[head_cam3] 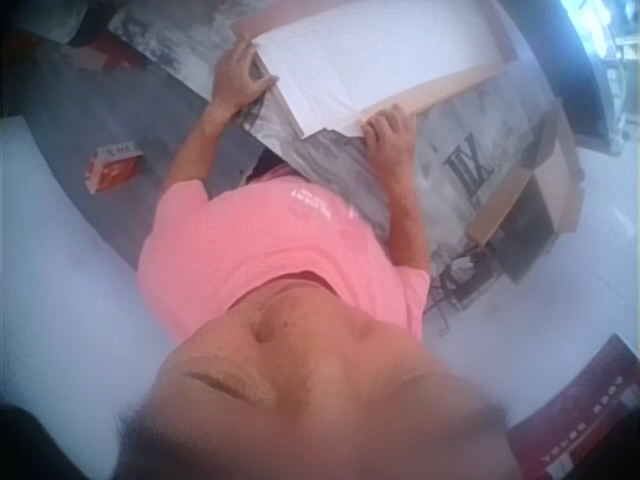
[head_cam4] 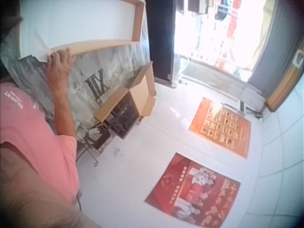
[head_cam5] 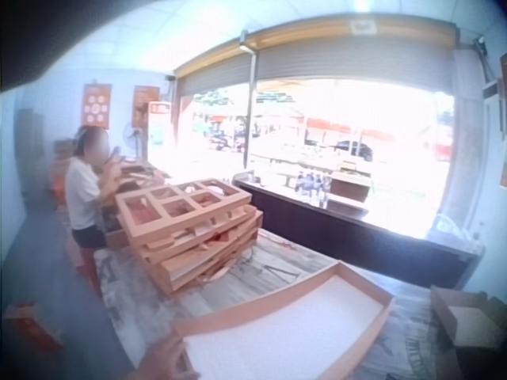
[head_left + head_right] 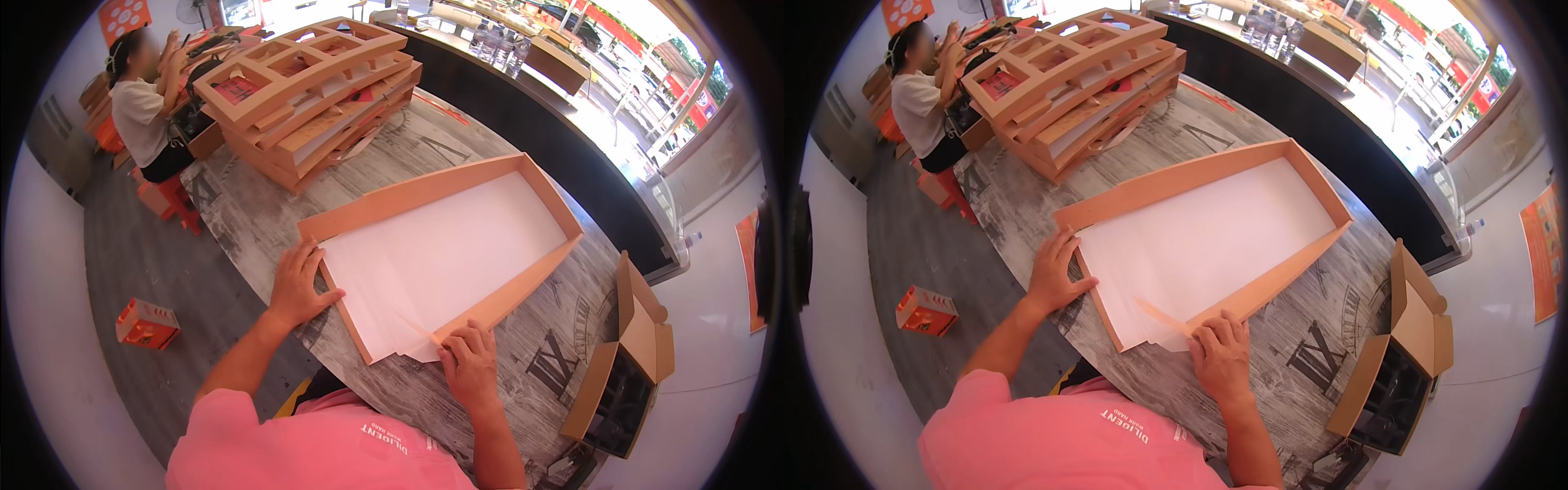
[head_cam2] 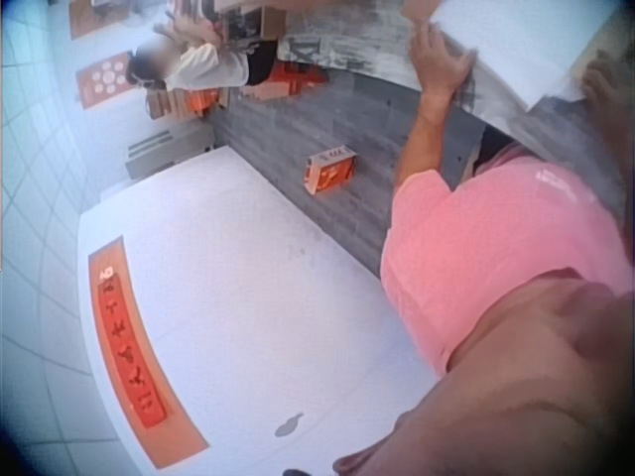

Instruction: The person assembles a large white box by folding its cardboard flaps and then places a wooden insert with internal dividers into the box.

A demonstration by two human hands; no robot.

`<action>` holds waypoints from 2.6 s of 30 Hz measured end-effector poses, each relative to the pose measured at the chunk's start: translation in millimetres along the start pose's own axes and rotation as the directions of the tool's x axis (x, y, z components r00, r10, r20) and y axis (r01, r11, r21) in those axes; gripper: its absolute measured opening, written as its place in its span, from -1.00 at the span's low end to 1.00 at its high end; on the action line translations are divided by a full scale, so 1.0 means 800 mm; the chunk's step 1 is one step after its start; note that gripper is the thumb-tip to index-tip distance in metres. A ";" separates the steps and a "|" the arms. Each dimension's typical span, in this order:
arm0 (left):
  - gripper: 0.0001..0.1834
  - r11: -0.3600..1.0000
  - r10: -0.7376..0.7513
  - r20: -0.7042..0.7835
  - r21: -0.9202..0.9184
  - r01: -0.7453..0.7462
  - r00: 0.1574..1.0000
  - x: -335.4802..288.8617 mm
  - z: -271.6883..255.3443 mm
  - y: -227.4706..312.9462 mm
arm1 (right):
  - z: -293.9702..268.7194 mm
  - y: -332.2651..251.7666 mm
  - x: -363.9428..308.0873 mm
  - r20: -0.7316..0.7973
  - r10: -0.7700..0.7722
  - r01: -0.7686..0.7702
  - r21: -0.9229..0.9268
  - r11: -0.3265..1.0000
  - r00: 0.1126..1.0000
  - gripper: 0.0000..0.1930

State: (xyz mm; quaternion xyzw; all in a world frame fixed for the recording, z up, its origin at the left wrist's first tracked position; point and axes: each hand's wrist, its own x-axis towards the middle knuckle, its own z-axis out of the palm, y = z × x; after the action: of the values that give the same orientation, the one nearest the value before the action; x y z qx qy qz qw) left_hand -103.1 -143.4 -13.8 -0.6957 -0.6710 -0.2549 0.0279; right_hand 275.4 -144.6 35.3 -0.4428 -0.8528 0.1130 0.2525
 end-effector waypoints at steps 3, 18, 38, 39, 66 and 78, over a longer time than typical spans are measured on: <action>-0.05 0.983 -0.141 -0.021 -0.120 0.138 0.990 0.000 -0.006 -0.001 | -0.002 0.005 0.002 0.012 -0.023 0.023 0.013 1.000 1.000 -0.84; 0.12 0.958 0.113 -0.111 -0.251 -0.138 0.987 0.038 -0.028 -0.020 | -0.010 0.023 0.005 0.163 -0.109 0.123 -0.074 0.990 0.981 -0.66; -0.65 0.619 0.758 0.407 -0.200 -0.760 0.510 0.185 -0.025 -0.019 | -0.073 0.084 -0.009 0.299 -0.226 0.238 -0.006 0.971 0.927 -0.69; -0.66 0.629 0.742 0.453 -0.214 -0.747 0.495 0.185 -0.029 -0.014 | -0.078 0.088 -0.010 0.313 -0.225 0.238 -0.003 0.971 0.923 -0.69; -0.68 0.376 0.921 0.298 -0.507 -0.776 0.252 0.183 0.003 0.047 | -0.106 0.114 -0.028 0.409 -0.172 0.195 -0.015 0.981 0.896 -0.67; -0.78 0.512 0.853 0.201 -0.501 -0.698 0.482 0.160 0.016 0.063 | -0.081 0.097 -0.002 0.276 -0.106 0.123 -0.044 0.991 0.955 -0.78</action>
State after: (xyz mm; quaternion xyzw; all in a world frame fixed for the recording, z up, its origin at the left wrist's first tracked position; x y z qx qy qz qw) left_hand -55.4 -25.4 40.6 -0.9550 -0.2050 -0.1709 -0.1292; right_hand 364.8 -102.6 57.7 -0.3801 -0.9069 0.1322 0.1249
